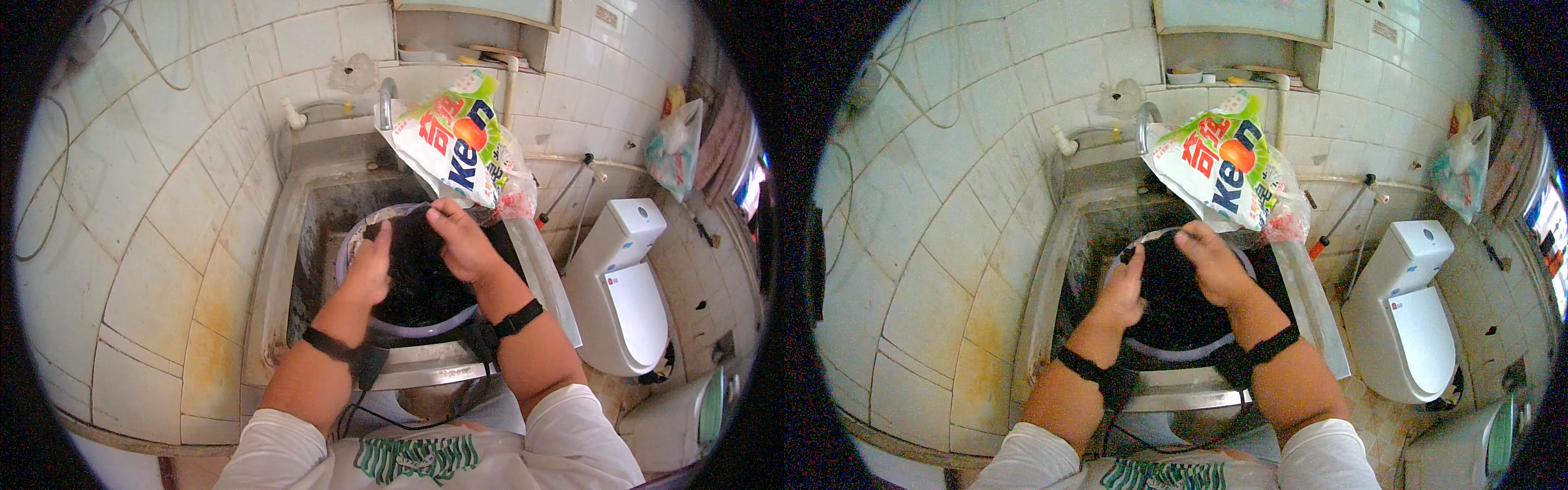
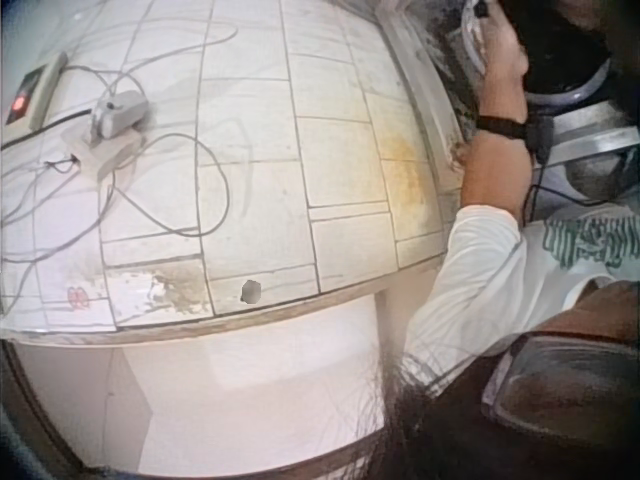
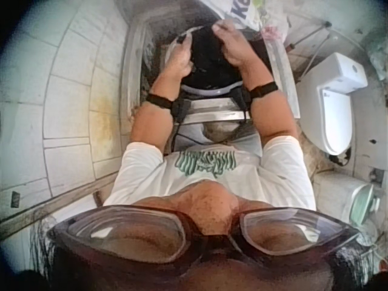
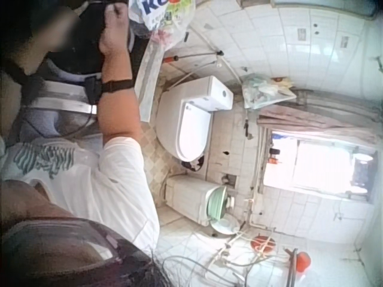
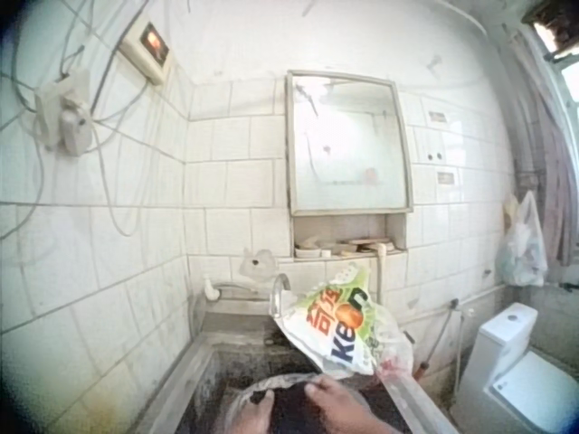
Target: The person washes dark-colored clothes by hand in a plastic basin inside a washing machine. They scrub the items in soapy water and lift them up while cleaning.
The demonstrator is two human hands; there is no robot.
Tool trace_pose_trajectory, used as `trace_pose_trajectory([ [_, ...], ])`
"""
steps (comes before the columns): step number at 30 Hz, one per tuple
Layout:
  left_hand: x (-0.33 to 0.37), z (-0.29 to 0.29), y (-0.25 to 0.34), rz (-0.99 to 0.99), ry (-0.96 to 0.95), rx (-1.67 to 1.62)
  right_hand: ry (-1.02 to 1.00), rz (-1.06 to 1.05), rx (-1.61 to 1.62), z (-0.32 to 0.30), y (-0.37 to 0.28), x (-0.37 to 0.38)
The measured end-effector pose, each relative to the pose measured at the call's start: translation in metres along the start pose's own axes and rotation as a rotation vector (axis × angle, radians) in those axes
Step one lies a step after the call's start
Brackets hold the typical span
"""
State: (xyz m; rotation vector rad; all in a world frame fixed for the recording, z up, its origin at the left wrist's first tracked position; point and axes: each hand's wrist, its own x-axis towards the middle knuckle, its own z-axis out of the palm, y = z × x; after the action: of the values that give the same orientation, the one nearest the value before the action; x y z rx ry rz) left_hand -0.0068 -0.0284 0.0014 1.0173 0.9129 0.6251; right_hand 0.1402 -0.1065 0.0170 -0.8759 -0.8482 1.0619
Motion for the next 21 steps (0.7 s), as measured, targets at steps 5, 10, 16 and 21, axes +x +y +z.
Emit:
trace_pose_trajectory([
  [5,-0.006,0.01,-0.014,-0.05,-0.234,-0.293,-0.209,-0.555,-0.842,0.035,0.02,-0.005],
  [10,-0.01,0.016,-0.009,-0.126,-0.18,-0.23,0.203,-0.351,-1.008,0.026,0.017,0.009],
  [16,-0.009,0.005,-0.014,-0.092,-0.207,-0.275,-0.217,-0.571,-1.047,0.045,0.015,-0.01],
  [21,-0.033,0.025,0.009,-0.194,-0.226,-0.355,0.192,-0.371,-1.073,0.024,0.012,0.005],
])
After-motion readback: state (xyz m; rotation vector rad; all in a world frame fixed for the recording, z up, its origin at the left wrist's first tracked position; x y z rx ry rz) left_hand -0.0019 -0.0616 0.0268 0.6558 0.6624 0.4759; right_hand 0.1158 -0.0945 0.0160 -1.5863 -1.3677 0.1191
